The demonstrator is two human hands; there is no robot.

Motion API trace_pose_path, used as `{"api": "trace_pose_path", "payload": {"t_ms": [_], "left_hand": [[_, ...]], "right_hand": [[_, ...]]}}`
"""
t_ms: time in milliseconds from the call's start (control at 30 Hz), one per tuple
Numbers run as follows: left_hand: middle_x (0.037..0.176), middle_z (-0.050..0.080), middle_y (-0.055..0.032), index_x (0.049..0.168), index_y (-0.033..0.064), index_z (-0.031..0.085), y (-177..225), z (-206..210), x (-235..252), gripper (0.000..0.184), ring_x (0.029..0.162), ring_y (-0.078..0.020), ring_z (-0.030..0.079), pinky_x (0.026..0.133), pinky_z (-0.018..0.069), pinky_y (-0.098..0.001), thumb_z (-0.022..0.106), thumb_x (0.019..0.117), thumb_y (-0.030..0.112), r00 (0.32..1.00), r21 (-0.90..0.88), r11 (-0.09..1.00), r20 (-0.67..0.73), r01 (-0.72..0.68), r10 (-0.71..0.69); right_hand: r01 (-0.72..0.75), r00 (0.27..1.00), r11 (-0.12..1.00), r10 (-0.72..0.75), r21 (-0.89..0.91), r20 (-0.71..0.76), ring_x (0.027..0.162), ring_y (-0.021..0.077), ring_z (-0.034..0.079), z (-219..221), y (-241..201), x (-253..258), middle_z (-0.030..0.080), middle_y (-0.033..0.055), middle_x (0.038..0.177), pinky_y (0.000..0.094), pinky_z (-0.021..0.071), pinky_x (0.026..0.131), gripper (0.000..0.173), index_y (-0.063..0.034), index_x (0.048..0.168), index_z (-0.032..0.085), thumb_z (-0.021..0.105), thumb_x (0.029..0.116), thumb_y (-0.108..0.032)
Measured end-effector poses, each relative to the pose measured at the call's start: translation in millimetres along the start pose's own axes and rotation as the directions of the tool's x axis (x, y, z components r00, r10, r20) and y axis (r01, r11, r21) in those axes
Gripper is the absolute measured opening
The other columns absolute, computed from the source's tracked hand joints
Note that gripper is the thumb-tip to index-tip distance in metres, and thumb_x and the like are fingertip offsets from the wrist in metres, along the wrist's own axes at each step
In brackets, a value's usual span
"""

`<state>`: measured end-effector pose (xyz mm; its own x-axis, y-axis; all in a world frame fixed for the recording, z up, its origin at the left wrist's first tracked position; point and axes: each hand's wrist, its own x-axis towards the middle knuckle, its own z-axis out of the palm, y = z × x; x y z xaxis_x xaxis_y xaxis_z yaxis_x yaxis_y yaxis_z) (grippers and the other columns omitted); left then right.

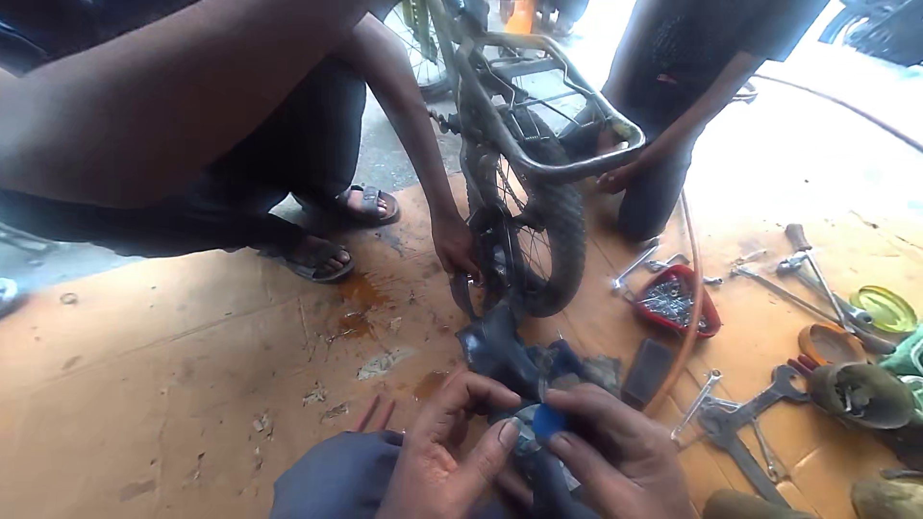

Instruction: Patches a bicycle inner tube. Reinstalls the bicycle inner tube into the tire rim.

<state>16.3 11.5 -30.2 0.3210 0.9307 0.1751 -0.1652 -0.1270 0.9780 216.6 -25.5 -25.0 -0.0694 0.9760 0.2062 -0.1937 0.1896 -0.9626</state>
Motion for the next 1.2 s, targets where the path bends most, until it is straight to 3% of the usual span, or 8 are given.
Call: {"api": "trace_pose_path", "payload": {"t_ms": [200, 300, 500, 733, 867, 933, 1067, 1200], "left_hand": [[0.104, 0.068, -0.0044, 0.107, 0.0079, 0.070, -0.4, -4.5, -5.4, 0.022, 0.098, -0.0114, 0.065, 0.088, 0.0560, -0.0270, 0.067, 0.1001, 0.029, 1.000, 0.049, 0.999, 0.010, -0.013, 0.012], [0.104, 0.069, -0.0053, 0.102, 0.0081, 0.072, -1.1, -3.7, -5.4, 0.019, 0.101, -0.0132, 0.065, 0.090, 0.0567, -0.0286, 0.068, 0.0983, 0.026, 1.000, 0.086, 0.996, -0.003, -0.017, 0.017], [0.099, 0.067, -0.0034, 0.096, 0.0094, 0.071, -2.4, -1.8, -3.6, 0.020, 0.096, -0.0105, 0.064, 0.084, 0.0560, -0.0251, 0.066, 0.0981, 0.028, 1.000, 0.114, 0.993, 0.005, 0.000, -0.001], [0.104, 0.067, -0.0037, 0.096, 0.0115, 0.070, -9.0, -2.6, -3.1, 0.015, 0.101, -0.0120, 0.064, 0.086, 0.0560, -0.0273, 0.068, 0.0948, 0.026, 0.998, 0.156, 0.988, 0.056, -0.002, -0.007], [0.106, 0.070, -0.0056, 0.107, 0.0090, 0.073, -12.3, -3.3, -3.1, 0.020, 0.099, -0.0150, 0.067, 0.087, 0.0583, -0.0328, 0.069, 0.0958, 0.025, 0.997, 0.157, 0.988, 0.078, 0.012, -0.024], [0.103, 0.069, -0.0042, 0.102, 0.0094, 0.073, -12.3, -3.3, -2.6, 0.017, 0.098, -0.0139, 0.066, 0.086, 0.0575, -0.0311, 0.068, 0.0957, 0.025, 0.998, 0.171, 0.985, 0.061, 0.024, -0.035], [0.101, 0.069, -0.0022, 0.099, 0.0107, 0.073, -11.1, -3.2, -2.3, 0.015, 0.095, -0.0113, 0.065, 0.083, 0.0570, -0.0281, 0.069, 0.0956, 0.025, 0.997, 0.189, 0.980, 0.047, 0.055, -0.065], [0.099, 0.069, -0.0025, 0.097, 0.0096, 0.072, -9.7, -3.0, -1.7, 0.015, 0.093, -0.0113, 0.066, 0.081, 0.0574, -0.0279, 0.068, 0.0955, 0.024, 0.995, 0.156, 0.984, 0.034, 0.091, -0.098]], "right_hand": [[0.078, 0.997, 0.994, -0.078, -0.077, -0.005, 0.099, 0.0160, 0.070, 14.4, 10.5, -1.1, 0.071, 0.0138, 0.113, 0.0312, 0.0623, 0.088, 0.028, 0.0050, 0.121, 0.069, 0.071, 0.0944, -0.001], [0.060, 0.998, 0.995, -0.061, -0.083, -0.016, 0.096, 0.0168, 0.071, 16.1, 10.5, -0.8, 0.071, 0.0148, 0.111, 0.0317, 0.0627, 0.085, 0.028, 0.0060, 0.121, 0.069, 0.071, 0.0940, -0.001], [-0.026, 0.999, 0.999, 0.027, 0.030, -0.033, 0.092, 0.0158, 0.071, 18.1, 10.1, -4.9, 0.071, 0.0153, 0.112, 0.0316, 0.0620, 0.085, 0.030, 0.0084, 0.121, 0.066, 0.071, 0.0929, 0.001], [-0.050, 0.997, 0.998, 0.048, -0.037, -0.053, 0.097, 0.0171, 0.067, 16.1, 9.0, -4.6, 0.068, 0.0145, 0.111, 0.0302, 0.0604, 0.085, 0.023, 0.0049, 0.118, 0.071, 0.064, 0.0966, 0.002], [-0.049, 0.998, 0.991, 0.045, -0.127, -0.034, 0.098, 0.0168, 0.065, 13.1, 8.3, -1.9, 0.066, 0.0137, 0.110, 0.0281, 0.0585, 0.083, 0.024, 0.0021, 0.117, 0.073, 0.057, 0.0995, 0.003], [-0.049, 0.999, 0.987, 0.045, -0.154, -0.028, 0.097, 0.0165, 0.065, 13.0, 9.0, -1.8, 0.066, 0.0134, 0.110, 0.0279, 0.0589, 0.082, 0.025, 0.0014, 0.117, 0.073, 0.056, 0.0991, 0.002], [0.003, 0.998, 0.983, -0.015, -0.185, -0.065, 0.096, 0.0151, 0.067, 13.9, 13.3, -2.7, 0.067, 0.0122, 0.109, 0.0273, 0.0611, 0.081, 0.023, 0.0007, 0.118, 0.073, 0.062, 0.0973, 0.000], [0.081, 0.994, 0.961, -0.097, -0.265, -0.046, 0.094, 0.0135, 0.068, 12.0, 19.9, -3.5, 0.068, 0.0100, 0.106, 0.0262, 0.0618, 0.080, 0.016, -0.0030, 0.111, 0.076, 0.069, 0.0954, -0.004]]}}
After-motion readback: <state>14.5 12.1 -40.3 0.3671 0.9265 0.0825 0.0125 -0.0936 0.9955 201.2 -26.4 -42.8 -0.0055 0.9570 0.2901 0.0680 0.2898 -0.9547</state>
